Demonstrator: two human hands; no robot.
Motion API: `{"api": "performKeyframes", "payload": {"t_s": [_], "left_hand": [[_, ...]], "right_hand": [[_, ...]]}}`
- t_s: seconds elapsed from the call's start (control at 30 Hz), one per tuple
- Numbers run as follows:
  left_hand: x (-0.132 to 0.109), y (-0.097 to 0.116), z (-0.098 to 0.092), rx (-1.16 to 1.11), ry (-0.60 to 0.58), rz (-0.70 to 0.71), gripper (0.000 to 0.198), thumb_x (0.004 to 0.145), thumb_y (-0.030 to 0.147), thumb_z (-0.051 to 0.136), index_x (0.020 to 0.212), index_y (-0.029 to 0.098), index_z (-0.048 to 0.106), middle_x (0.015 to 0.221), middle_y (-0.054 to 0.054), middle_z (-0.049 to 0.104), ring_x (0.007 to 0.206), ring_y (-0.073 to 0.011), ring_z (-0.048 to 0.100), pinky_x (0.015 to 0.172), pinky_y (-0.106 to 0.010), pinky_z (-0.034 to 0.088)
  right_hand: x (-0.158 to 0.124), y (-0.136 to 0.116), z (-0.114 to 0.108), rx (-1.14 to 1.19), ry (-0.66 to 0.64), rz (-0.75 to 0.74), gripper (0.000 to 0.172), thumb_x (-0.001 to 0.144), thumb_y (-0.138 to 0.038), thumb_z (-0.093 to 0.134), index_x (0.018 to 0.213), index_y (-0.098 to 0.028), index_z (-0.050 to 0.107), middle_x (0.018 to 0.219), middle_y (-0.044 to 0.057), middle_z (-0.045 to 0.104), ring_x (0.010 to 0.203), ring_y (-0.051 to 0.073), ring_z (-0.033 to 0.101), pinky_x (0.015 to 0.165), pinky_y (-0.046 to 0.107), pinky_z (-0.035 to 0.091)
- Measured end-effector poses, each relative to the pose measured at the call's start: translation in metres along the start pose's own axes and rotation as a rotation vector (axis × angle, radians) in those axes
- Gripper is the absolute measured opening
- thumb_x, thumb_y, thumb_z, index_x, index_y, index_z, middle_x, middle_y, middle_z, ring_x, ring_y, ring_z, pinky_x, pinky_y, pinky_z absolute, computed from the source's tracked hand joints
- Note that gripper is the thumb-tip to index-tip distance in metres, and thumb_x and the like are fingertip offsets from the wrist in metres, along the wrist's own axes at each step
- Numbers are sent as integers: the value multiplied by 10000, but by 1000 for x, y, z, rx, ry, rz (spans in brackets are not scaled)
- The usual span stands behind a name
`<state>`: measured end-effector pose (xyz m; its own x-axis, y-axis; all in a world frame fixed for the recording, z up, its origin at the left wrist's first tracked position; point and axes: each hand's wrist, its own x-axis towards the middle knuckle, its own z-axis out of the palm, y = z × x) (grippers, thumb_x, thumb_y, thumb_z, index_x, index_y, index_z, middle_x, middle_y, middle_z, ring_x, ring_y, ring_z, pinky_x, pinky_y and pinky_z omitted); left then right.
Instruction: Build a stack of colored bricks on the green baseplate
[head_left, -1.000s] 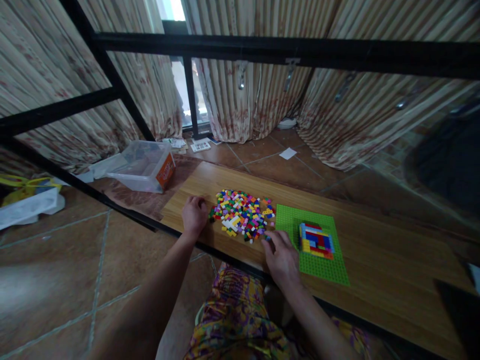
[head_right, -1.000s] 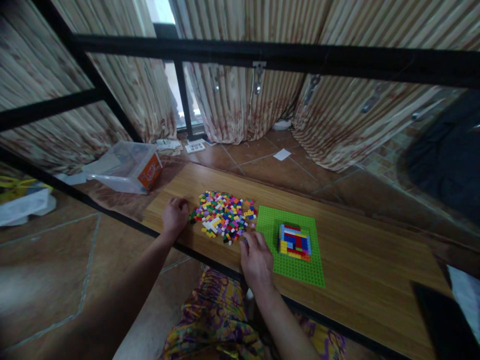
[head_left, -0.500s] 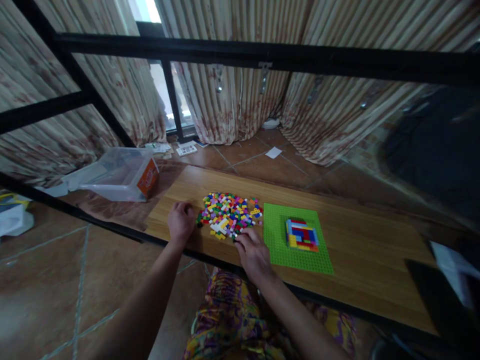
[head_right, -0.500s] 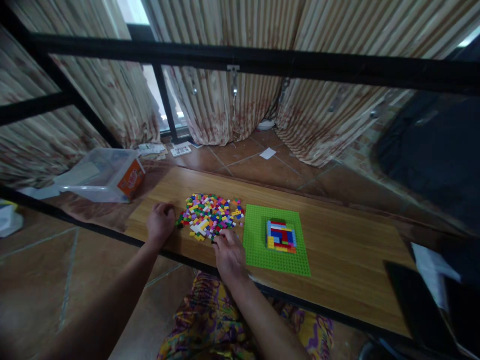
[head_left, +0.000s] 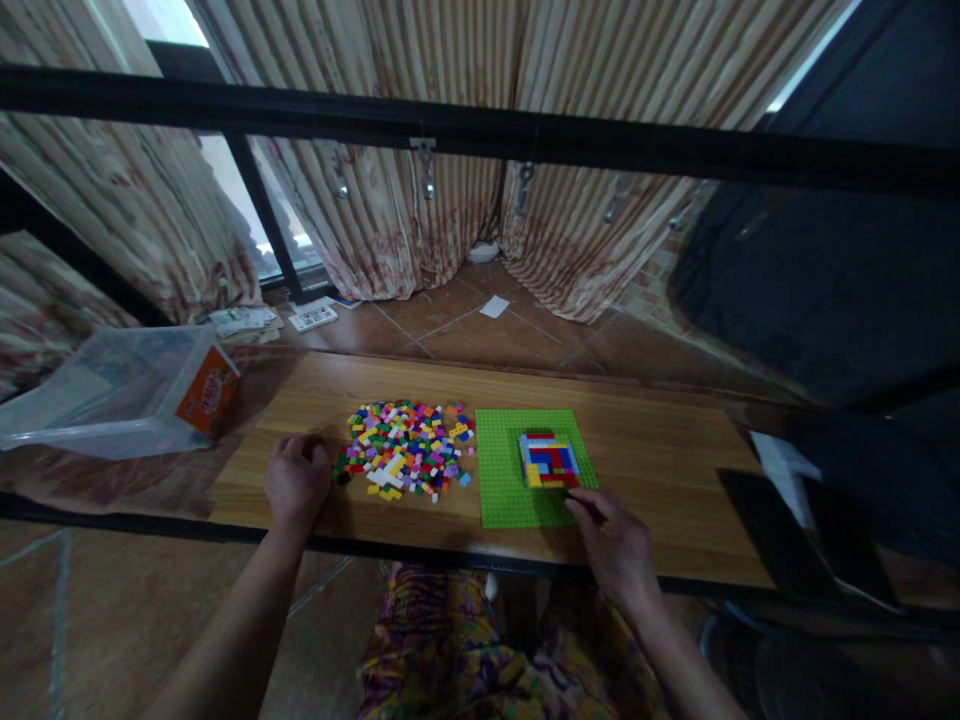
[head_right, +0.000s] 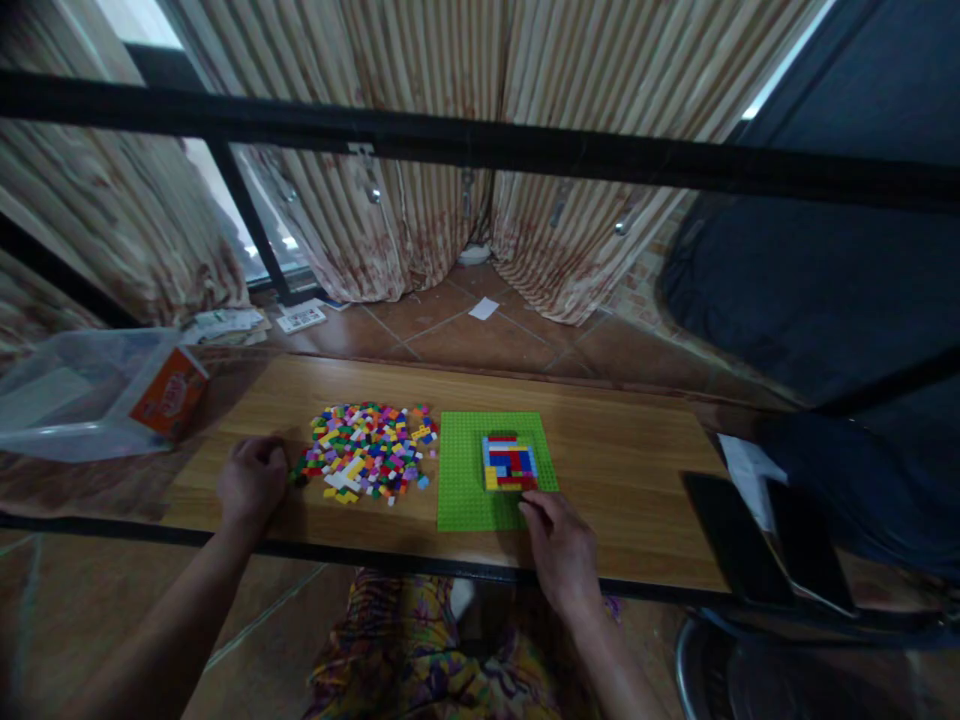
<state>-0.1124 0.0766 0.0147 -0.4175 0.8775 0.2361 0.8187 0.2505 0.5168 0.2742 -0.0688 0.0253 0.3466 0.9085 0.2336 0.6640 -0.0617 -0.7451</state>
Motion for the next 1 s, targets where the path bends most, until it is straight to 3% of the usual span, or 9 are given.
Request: {"api": "performKeyframes", "payload": {"t_s": [0.13,0.33,0.77,1.0], "left_hand": [[1,1,-1,-5,0,-4,261,789,269,495,931,176,693,1023,-107,650,888,-231,605,805,-359,492],[2,3,-4,19,-5,-5,260,798,300,485,912,181,686,1034,-113,643,874,-242,598,770,-367,491],[3,0,-2,58,-29,-3,303,811,298,468,975,161,683,1063,-134,643,925,-278,615,771,-390,488],[2,4,-4,52,-28,-19,281,800,288,472,947,162,676,1069,-136,638,947,-288,613,786,-396,488]], "right_hand": [[20,23,-11,-70,41,-42,335,876,-475,521,906,-196,703,907,93,716,826,235,669,779,380,523],[34,23,-4,-57,-3,-85,321,896,-429,485,921,-207,716,930,87,725,851,232,677,793,380,525],[27,29,3,113,53,104,349,827,-485,579,962,-196,720,978,96,745,902,252,690,860,426,526],[33,20,4,210,79,201,394,798,-520,607,935,-169,723,940,114,749,862,252,693,786,384,535]]}}
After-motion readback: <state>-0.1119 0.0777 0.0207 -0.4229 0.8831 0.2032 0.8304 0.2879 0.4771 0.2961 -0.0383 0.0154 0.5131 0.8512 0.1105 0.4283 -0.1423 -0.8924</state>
